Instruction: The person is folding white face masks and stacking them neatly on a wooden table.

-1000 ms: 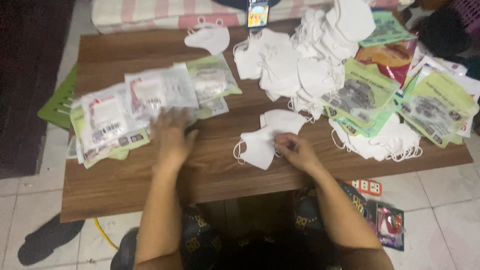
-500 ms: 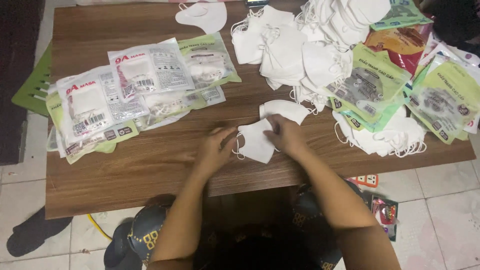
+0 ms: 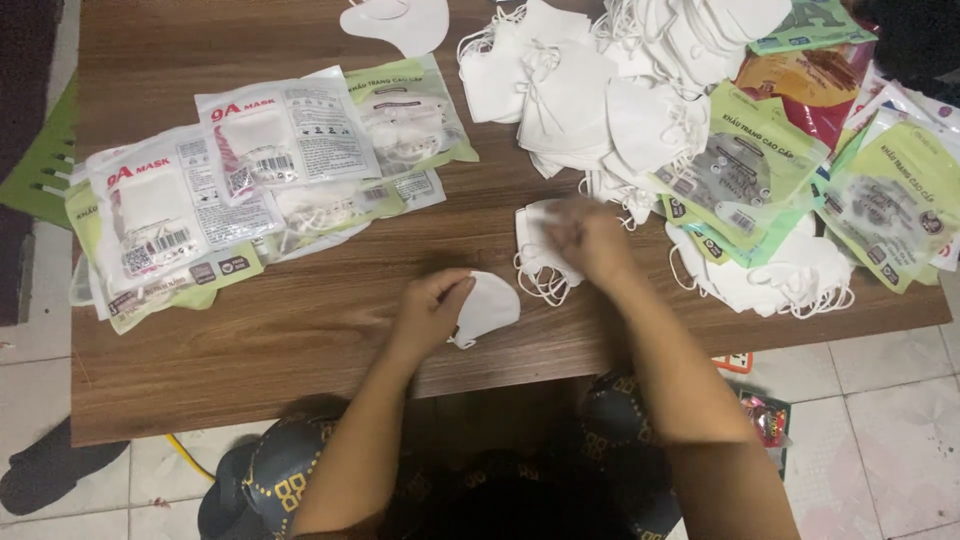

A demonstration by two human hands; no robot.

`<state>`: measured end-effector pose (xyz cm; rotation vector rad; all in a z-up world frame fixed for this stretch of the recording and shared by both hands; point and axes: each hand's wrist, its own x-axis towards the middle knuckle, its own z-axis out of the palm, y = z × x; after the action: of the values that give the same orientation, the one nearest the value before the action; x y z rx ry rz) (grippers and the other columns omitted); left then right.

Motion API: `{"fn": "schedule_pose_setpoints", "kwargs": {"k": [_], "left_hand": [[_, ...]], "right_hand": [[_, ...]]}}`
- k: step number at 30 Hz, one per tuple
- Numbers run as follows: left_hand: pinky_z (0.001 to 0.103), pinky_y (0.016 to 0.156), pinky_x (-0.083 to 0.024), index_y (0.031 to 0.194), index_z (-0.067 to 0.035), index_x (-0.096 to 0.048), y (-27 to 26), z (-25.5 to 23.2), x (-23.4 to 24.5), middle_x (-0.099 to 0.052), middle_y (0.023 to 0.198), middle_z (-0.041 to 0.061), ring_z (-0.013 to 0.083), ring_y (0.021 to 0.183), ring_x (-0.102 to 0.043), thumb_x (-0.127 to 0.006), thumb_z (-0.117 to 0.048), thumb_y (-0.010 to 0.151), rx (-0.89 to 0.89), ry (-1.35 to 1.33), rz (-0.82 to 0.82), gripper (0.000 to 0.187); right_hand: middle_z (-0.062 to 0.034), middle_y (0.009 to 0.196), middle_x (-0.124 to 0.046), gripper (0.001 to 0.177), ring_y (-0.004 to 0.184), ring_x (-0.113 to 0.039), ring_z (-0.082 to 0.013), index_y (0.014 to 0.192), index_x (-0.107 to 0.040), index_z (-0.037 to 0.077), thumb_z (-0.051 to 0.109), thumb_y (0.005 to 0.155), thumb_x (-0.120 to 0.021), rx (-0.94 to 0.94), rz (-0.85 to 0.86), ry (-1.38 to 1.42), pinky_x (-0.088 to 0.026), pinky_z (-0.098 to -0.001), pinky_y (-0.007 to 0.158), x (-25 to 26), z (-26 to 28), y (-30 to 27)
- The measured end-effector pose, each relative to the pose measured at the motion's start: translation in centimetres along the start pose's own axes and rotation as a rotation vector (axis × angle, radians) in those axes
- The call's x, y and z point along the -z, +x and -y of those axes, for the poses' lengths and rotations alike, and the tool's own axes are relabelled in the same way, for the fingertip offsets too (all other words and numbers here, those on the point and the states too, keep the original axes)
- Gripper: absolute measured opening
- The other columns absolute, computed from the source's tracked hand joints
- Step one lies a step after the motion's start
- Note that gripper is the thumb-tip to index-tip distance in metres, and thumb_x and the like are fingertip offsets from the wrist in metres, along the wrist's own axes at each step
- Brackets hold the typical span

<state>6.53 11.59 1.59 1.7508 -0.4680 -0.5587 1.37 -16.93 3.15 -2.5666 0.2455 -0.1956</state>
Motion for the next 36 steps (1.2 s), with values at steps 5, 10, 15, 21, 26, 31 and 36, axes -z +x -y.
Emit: {"fn": "schedule_pose_setpoints", "kwargs": {"k": [5, 10, 15, 21, 26, 31, 36], "left_hand": [[0.034, 0.079, -0.057, 0.110, -0.013, -0.080, -0.4, -1.6, 0.1, -0.080, 0.093, 0.010, 0.0124, 0.088, -0.066, -0.067, -0.018, 0.099, 0.075, -0.154, -0.045, 0.017], [0.033, 0.081, -0.056, 0.110, -0.011, -0.079, 0.3, 0.5, 0.0, -0.078, 0.091, 0.008, 0.0132, 0.087, -0.065, -0.067, -0.018, 0.100, 0.130, -0.246, -0.086, 0.017], [0.036, 0.084, -0.056, 0.110, -0.011, -0.079, 0.2, 0.6, -0.1, -0.079, 0.093, 0.011, 0.0171, 0.091, -0.070, -0.070, -0.019, 0.099, 0.130, -0.220, -0.170, 0.016], [0.037, 0.089, -0.056, 0.111, -0.010, -0.079, -0.3, -1.0, -0.4, -0.079, 0.097, 0.011, 0.0167, 0.097, -0.069, -0.067, -0.020, 0.101, 0.129, -0.212, -0.241, 0.018], [0.036, 0.083, -0.059, 0.112, -0.011, -0.079, -0.9, -1.9, -0.6, -0.079, 0.098, 0.012, 0.0171, 0.093, -0.070, -0.068, -0.022, 0.100, 0.143, -0.222, -0.233, 0.019], [0.033, 0.074, -0.062, 0.111, -0.011, -0.078, 0.0, 1.5, -1.1, -0.078, 0.095, 0.011, 0.0163, 0.085, -0.071, -0.072, -0.025, 0.098, 0.137, -0.309, -0.201, 0.020], [0.033, 0.067, -0.063, 0.116, -0.005, -0.075, -1.6, -4.1, -0.8, -0.076, 0.102, 0.018, 0.0216, 0.086, -0.071, -0.064, -0.024, 0.102, 0.051, -0.248, -0.374, 0.026]], "right_hand": [[-0.0201, 0.127, -0.066, 0.066, 0.124, -0.060, -0.0433, 0.140, -0.061, 0.011, 0.036, 0.082, -0.081, -0.089, 0.067, -0.273, -0.053, -0.0537, 0.100, -1.2, -3.5, 1.4], [-0.0182, 0.124, -0.068, 0.072, 0.123, -0.061, -0.0421, 0.143, -0.059, 0.014, 0.043, 0.081, -0.081, -0.125, 0.109, -0.354, -0.053, -0.0565, 0.097, -1.3, -3.6, 1.4], [-0.0069, 0.108, -0.070, 0.038, 0.115, -0.065, -0.0299, 0.117, -0.072, 0.020, 0.041, 0.086, -0.078, -0.065, -0.005, -0.450, -0.050, -0.0442, 0.095, -2.4, -5.2, 0.8], [-0.0133, 0.079, -0.071, 0.022, 0.079, -0.068, -0.0252, 0.093, -0.073, 0.004, 0.008, 0.077, -0.088, -0.039, -0.034, 0.457, -0.053, -0.0377, 0.074, 3.2, 1.5, -2.5], [-0.0009, 0.074, -0.072, 0.023, 0.068, -0.067, -0.0108, 0.091, -0.072, 0.007, 0.004, 0.075, -0.088, -0.218, 0.179, 0.867, -0.056, -0.0241, 0.066, 4.4, 6.4, -3.6], [-0.0004, 0.066, -0.067, 0.023, 0.062, -0.065, -0.0103, 0.086, -0.073, 0.006, 0.004, 0.072, -0.091, -0.177, 0.253, 0.916, -0.052, -0.0223, 0.059, 0.1, 6.4, -3.7], [-0.0038, 0.071, -0.069, 0.016, 0.070, -0.062, -0.0116, 0.094, -0.076, 0.007, 0.007, 0.082, -0.085, -0.190, 0.132, 0.759, -0.050, -0.0263, 0.065, -1.2, 4.6, -3.2]]}}
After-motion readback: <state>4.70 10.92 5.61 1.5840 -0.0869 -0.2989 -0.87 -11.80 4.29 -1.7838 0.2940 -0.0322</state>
